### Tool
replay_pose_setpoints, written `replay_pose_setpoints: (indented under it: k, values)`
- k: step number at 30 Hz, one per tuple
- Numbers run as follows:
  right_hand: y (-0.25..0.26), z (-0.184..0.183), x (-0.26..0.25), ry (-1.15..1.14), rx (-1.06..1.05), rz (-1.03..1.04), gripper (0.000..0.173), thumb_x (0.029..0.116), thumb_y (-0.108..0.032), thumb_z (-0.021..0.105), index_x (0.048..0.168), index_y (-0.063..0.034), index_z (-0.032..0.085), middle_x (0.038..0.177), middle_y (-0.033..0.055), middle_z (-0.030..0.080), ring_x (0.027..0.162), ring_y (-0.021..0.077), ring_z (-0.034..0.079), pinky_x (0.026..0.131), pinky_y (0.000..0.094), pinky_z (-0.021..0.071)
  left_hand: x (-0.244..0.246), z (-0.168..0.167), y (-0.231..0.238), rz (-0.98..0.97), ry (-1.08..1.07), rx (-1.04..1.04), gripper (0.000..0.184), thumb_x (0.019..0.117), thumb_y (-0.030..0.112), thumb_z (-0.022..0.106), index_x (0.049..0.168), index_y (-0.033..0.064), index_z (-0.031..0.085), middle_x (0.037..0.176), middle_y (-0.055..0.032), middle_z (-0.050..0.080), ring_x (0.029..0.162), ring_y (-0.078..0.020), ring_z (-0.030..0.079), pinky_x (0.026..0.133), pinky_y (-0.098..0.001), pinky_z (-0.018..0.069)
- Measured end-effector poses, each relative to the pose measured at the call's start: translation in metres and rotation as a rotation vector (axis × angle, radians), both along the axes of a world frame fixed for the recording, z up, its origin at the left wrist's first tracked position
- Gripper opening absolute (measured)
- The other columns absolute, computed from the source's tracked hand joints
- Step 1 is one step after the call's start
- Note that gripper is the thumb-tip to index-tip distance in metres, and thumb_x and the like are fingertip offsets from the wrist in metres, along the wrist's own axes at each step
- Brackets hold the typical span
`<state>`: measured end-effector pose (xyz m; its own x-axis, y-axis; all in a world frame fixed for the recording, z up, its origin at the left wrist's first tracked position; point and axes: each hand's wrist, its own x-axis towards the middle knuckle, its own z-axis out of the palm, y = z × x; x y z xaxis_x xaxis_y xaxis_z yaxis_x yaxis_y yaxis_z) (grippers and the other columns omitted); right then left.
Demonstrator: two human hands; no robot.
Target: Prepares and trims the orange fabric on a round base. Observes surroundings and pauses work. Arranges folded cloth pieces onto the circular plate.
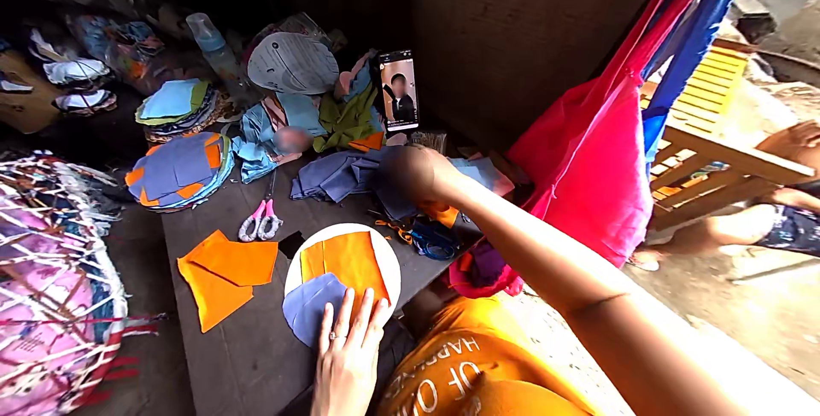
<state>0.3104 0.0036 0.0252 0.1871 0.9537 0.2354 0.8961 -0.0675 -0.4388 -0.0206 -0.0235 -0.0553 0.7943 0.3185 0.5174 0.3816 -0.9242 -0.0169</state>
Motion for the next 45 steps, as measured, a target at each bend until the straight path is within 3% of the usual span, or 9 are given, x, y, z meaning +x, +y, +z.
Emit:
replay_pose_setpoints:
  k: [5,15,21,27,32,35,37,41,45]
  values:
    - [0.018,-0.001,-0.009,-0.048,-0.162,0.075,0.018,0.0962,-0.009,0.065,0.11,-0.002,0.075,0.114,0.0226,0.068,0.118,0.0426,0.061,0.097,0.0601,0.0484,0.0,0.003,0.0,-0.032,0.02,-0.001,0.031,0.1008,0.02,0.053,0.123,0.0264,0.073,0.136,0.0017,0.067,0.136,-0.0264,0.055,0.116,-0.0538,0.0311]
    - [0.017,-0.01,-0.015,-0.16,-0.045,0.088,0.012,0.0955,-0.002,0.062,0.099,0.0038,0.072,0.106,0.0247,0.067,0.112,0.0442,0.062,0.094,0.0585,0.0487,0.007,0.003,0.0,-0.012,0.042,-0.004,0.033,0.1011,0.021,0.051,0.127,0.0255,0.071,0.139,-0.0019,0.065,0.136,-0.03,0.055,0.115,-0.0563,0.0337]
    - [0.01,-0.007,-0.016,-0.186,0.025,0.093,0.014,0.0967,-0.003,0.061,0.103,0.0054,0.07,0.109,0.0251,0.068,0.113,0.0437,0.062,0.093,0.0566,0.0493,0.009,0.005,-0.003,0.014,-0.026,-0.057,0.056,0.1058,0.05,0.037,0.134,0.0118,0.066,0.141,-0.0116,0.063,0.138,-0.0306,0.053,0.117,-0.0508,0.0312]
    - [-0.014,0.011,-0.017,0.018,0.212,0.151,0.012,0.0967,-0.002,0.06,0.103,0.004,0.068,0.097,0.0202,0.07,0.098,0.0373,0.069,0.09,0.0527,0.0533,0.025,0.045,0.002,0.006,-0.251,-0.426,0.046,0.1007,0.029,0.053,0.13,-0.0038,0.065,0.135,-0.0206,0.064,0.131,-0.0334,0.058,0.109,-0.0463,0.044]
    - [-0.036,0.028,-0.022,0.242,0.284,0.209,0.014,0.0969,-0.001,0.06,0.105,0.002,0.071,0.095,0.0144,0.071,0.085,0.0209,0.069,0.079,0.0373,0.0565,0.068,0.079,0.027,-0.003,-0.375,-0.91,0.042,0.1016,0.015,0.053,0.137,-0.0073,0.057,0.136,-0.0231,0.061,0.129,-0.0268,0.059,0.107,-0.0391,0.0475]
    - [-0.044,0.031,-0.024,0.301,0.323,0.252,0.013,0.097,-0.001,0.06,0.103,0.0019,0.07,0.091,0.0113,0.071,0.081,0.0139,0.068,0.077,0.0304,0.056,0.101,0.095,0.048,-0.016,-0.423,-1.207,0.043,0.1041,0.011,0.051,0.145,-0.0038,0.048,0.142,-0.019,0.057,0.13,-0.0201,0.057,0.109,-0.0358,0.0453]
    - [-0.048,0.031,-0.026,0.326,0.342,0.257,0.014,0.0963,-0.001,0.06,0.105,0.002,0.071,0.093,0.0115,0.072,0.081,0.0127,0.068,0.078,0.0281,0.0564,0.12,0.101,0.056,-0.06,-0.431,-1.34,0.036,0.1031,0.007,0.054,0.137,-0.0035,0.054,0.13,-0.0148,0.062,0.115,-0.0147,0.062,0.101,-0.0331,0.0504]
    - [-0.04,0.02,-0.019,0.243,0.322,0.16,0.019,0.0946,0.001,0.064,0.111,0.0029,0.073,0.099,0.0169,0.072,0.088,0.0238,0.071,0.083,0.0372,0.0585,0.155,0.097,0.073,0.026,-0.232,-1.174,0.017,0.1001,0.008,0.062,0.111,-0.0041,0.065,0.09,-0.0105,0.069,0.078,-0.0137,0.067,0.077,-0.0343,0.0563]
    - [-0.02,-0.006,-0.006,0.141,0.212,0.026,0.012,0.0949,-0.003,0.065,0.1,0.0016,0.074,0.098,0.0197,0.071,0.096,0.0359,0.07,0.087,0.0541,0.0543,0.178,0.077,0.096,0.144,-0.134,-1.195,0.037,0.0992,0.008,0.064,0.135,0.0049,0.058,0.116,-0.0198,0.068,0.089,-0.0273,0.069,0.08,-0.0455,0.0559]
